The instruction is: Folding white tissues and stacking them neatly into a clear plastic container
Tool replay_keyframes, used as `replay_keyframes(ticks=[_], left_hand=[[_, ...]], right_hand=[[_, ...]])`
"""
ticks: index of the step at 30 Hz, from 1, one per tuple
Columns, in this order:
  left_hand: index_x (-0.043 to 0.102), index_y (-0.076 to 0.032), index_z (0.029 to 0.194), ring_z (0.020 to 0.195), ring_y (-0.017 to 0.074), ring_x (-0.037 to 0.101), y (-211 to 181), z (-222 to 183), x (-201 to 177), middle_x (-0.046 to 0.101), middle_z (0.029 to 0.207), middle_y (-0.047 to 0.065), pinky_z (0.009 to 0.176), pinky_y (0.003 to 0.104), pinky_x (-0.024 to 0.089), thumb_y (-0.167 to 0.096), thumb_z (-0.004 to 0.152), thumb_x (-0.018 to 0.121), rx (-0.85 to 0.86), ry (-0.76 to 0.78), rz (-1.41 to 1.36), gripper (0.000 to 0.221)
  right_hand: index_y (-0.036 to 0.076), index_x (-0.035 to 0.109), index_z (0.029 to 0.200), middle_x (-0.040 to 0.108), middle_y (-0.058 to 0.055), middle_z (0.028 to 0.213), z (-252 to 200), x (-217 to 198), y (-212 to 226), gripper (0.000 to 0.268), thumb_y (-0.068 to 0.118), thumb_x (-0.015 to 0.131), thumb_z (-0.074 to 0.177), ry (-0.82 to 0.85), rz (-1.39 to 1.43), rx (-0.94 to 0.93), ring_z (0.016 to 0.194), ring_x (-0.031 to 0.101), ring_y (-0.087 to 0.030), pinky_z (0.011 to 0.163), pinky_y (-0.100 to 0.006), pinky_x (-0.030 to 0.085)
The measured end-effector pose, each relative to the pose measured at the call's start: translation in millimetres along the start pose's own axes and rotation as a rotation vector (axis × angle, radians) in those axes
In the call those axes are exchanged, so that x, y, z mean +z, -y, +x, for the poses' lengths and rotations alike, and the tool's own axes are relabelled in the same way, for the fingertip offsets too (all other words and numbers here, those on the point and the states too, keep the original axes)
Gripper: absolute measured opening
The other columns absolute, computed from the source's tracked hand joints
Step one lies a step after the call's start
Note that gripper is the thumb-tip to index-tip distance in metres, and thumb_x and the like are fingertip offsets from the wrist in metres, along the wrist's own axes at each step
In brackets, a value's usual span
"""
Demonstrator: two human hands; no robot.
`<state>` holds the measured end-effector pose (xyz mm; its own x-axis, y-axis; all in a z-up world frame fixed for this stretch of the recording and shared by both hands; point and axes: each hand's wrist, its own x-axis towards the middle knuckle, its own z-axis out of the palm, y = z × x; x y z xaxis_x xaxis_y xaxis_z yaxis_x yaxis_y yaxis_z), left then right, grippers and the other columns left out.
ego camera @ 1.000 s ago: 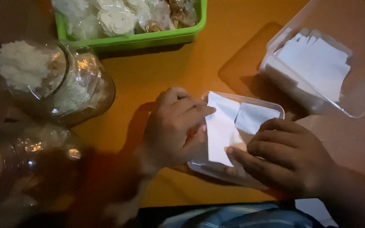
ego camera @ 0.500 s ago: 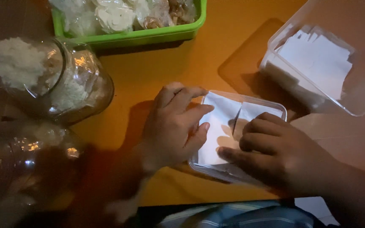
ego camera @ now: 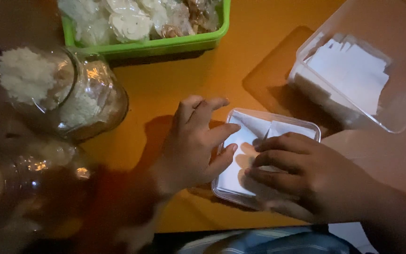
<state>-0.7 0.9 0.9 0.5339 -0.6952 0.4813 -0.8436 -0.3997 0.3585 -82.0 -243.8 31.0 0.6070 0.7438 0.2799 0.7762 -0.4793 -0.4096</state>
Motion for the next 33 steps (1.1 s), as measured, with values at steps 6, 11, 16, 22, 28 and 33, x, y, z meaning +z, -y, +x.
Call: replay_keyframes(ticks=[6,11,16,22,28,33], left_hand=[[0.077,-0.010,0.105,0.116,0.0421,0.044,-1,-1,1,0.054,0.131,0.022,0.103,0.053,0.040,-0.027,0.086,0.072,0.002,-0.014,0.021,0.026],[0.073,-0.009,0.089,0.117,0.0435,0.043,-3,-1,-3,0.057,0.130,0.023,0.104,0.052,0.039,-0.026,0.084,0.071,0.003,0.006,-0.011,0.018],[0.069,-0.007,0.077,0.114,0.0444,0.044,-4,1,-3,0.059,0.128,0.023,0.101,0.052,0.040,-0.021,0.084,0.071,0.005,-0.001,-0.045,0.016],[0.073,-0.007,0.112,0.109,0.0391,0.046,-4,2,-2,0.059,0.126,0.021,0.096,0.050,0.041,-0.024,0.087,0.069,-0.009,-0.009,-0.074,0.030],[0.075,-0.009,0.114,0.118,0.0359,0.045,-2,0,2,0.059,0.137,0.011,0.097,0.051,0.042,-0.017,0.074,0.061,-0.004,0.041,0.024,0.043],[0.071,-0.009,0.114,0.115,0.0402,0.047,-1,-2,1,0.062,0.134,0.015,0.103,0.051,0.040,-0.015,0.065,0.062,-0.005,0.059,0.025,0.050]], right_hand=[[0.006,0.069,0.125,0.067,-0.018,0.129,-1,1,-2,0.054,0.050,0.070,0.094,0.052,0.018,-0.006,0.120,0.061,-0.042,0.098,-0.056,0.047],[0.005,0.070,0.122,0.070,-0.016,0.128,2,-2,3,0.056,0.053,0.071,0.093,0.029,0.027,-0.028,0.122,0.062,-0.043,0.098,-0.059,0.047],[0.003,0.071,0.123,0.071,-0.017,0.129,4,-2,5,0.059,0.054,0.067,0.095,0.093,0.061,-0.013,0.129,0.059,-0.043,0.102,-0.060,0.041],[0.007,0.072,0.122,0.065,-0.020,0.136,4,-5,4,0.057,0.056,0.066,0.094,0.071,0.057,-0.031,0.129,0.059,-0.044,0.103,-0.058,0.041],[0.008,0.073,0.116,0.070,-0.016,0.130,6,-5,3,0.055,0.058,0.065,0.095,0.103,0.082,-0.028,0.125,0.063,-0.040,0.102,-0.060,0.042],[0.006,0.074,0.118,0.067,-0.021,0.134,-1,-1,-1,0.056,0.055,0.073,0.091,0.033,0.054,-0.047,0.124,0.063,-0.042,0.101,-0.058,0.045]])
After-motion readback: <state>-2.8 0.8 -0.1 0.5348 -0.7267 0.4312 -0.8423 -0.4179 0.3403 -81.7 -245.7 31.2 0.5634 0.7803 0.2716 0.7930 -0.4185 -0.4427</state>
